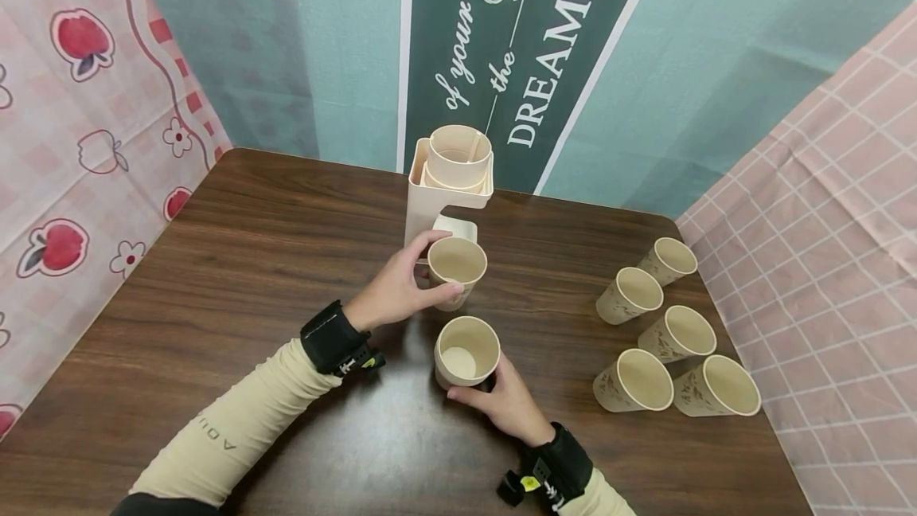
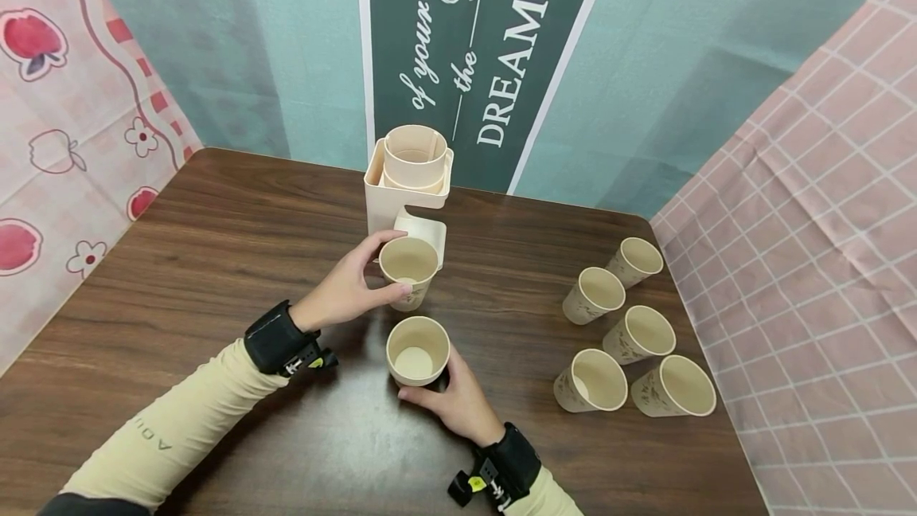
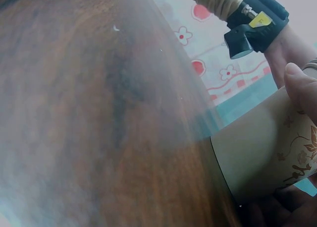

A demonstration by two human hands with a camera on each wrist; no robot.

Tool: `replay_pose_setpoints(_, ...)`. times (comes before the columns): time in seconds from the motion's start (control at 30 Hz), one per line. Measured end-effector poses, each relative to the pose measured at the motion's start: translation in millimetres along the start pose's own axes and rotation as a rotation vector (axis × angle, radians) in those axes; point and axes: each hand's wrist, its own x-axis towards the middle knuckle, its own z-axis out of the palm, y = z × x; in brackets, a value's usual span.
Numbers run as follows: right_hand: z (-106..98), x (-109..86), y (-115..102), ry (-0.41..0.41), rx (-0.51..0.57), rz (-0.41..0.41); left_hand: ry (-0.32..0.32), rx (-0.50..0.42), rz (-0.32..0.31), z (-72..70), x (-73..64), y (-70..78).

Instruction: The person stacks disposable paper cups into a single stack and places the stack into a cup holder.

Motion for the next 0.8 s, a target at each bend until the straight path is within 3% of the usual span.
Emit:
replay_pose_setpoints(0.2,0,0.0,-1,0.001,-0.002,0.006,0.007,0.008,0.0,0.8,-0.3,8.5)
replay_pose_setpoints(0.47,0,0.4,-2,-0.002,-0.003,0.009,0.009,0.057,0.07,-2.1,-0.8,25.6)
replay_pose_setpoints(0.8,0,0.2,-2,-0.005,0.002,0.006,-0.031,0.028,0.111,2.5,-8.1,45.9)
